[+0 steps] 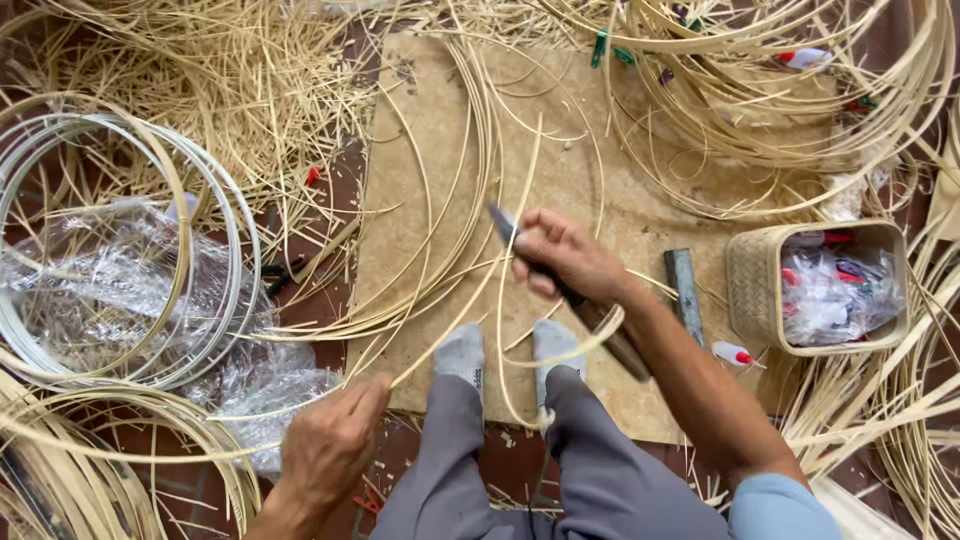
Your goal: The person trims and scrapes long bamboo strips using a knife.
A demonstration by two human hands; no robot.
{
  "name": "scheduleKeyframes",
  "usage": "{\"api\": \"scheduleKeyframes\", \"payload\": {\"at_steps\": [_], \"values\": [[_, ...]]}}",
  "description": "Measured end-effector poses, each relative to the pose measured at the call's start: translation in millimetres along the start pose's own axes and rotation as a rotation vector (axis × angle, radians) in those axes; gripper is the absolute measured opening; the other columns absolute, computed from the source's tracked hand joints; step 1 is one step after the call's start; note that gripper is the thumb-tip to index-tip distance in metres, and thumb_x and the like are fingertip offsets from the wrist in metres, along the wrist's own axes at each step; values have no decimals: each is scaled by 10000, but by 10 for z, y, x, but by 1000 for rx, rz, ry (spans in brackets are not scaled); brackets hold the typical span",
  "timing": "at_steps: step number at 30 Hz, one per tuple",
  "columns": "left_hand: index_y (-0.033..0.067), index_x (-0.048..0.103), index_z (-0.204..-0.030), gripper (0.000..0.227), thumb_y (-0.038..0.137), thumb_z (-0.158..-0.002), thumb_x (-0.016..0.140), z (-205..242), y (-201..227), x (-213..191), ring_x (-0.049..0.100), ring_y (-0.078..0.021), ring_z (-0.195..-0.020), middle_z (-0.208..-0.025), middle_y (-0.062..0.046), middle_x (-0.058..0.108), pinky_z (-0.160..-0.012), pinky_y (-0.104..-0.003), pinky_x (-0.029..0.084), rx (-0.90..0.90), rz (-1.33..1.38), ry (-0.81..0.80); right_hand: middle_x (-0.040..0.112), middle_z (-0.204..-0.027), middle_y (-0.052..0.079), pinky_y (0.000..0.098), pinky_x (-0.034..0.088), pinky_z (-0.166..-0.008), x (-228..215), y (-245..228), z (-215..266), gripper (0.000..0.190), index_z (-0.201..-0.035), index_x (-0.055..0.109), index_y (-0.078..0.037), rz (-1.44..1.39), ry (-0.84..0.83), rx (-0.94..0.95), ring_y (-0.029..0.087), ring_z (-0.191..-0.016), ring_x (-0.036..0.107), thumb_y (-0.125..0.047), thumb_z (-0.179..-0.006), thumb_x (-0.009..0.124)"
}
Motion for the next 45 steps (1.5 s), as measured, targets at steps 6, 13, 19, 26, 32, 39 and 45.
{"api": "scheduleKeyframes", "payload": {"at_steps": [6, 13, 19, 26, 32, 39, 45], "values": [[42, 702, -1107, 229, 106, -904, 616, 440, 26, -179, 588, -171, -491, -625, -68, 635, -403, -342, 473, 70, 22, -17, 641, -766, 53, 213, 398, -416, -624, -72, -10, 211, -1198, 551, -56, -17, 138, -75, 72, -464, 504, -164, -1020, 583], [57, 726, -1202, 316, 212, -945, 626, 336, -297, -409, 542, -155, -331, -468, -67, 626, -303, -362, 431, -172, 162, -31, 595, -683, 45, 237, 432, -452, -717, -724, 401, 330, -891, 600, -60, 235, 528, -418, 89, -486, 524, -254, -1143, 509], [57, 688, -1150, 244, 229, -1025, 569, -9, -311, -820, 607, -104, -495, -841, -116, 756, -392, -265, 486, 24, 212, 146, 687, -1071, 127, 299, 557, -703, 588, -362, 414, 319, -1198, 681, -14, 803, 199, -848, 176, -881, 662, -126, -916, 777], [76, 677, -1118, 133, 103, -989, 697, -321, 119, -1459, 669, -248, -913, -993, -84, 700, -853, -423, 526, 103, -221, 674, 615, -683, 2, 257, 447, -484, 1092, -323, 99, 129, -985, 764, -34, 709, 138, -468, 65, -545, 565, -139, -916, 794], [15, 584, -1239, 301, 278, -1095, 598, -346, 326, -1006, 690, -266, -1169, -1201, -143, 680, -1024, -387, 581, -83, 370, 736, 583, -599, -15, 238, 417, -435, 837, 206, 48, 108, -909, 736, -22, 336, 258, -254, 52, -497, 518, -129, -919, 747], [-15, 581, -1361, 391, 311, -1165, 488, -971, -85, -543, 634, -130, -712, -841, -54, 654, -641, -279, 535, -279, 1413, 673, 616, -759, -11, 233, 424, -433, 1143, 371, 24, 123, -953, 749, -16, 417, 197, -277, 66, -508, 544, -117, -963, 681], [19, 711, -1180, 229, 142, -1053, 567, -816, -89, -450, 597, -139, -506, -638, -64, 628, -444, -322, 420, -290, 588, 540, 667, -781, 95, 251, 484, -476, 829, -109, 300, 323, -1136, 710, 36, 300, 34, -50, 103, -533, 596, -208, -1107, 500]]}}
Point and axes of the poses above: each hand's wrist, its own z-axis away from the middle knuckle, its own x-axis out of the palm, y = z × x, the point moved 4 cm from there along -z, towards the middle knuckle
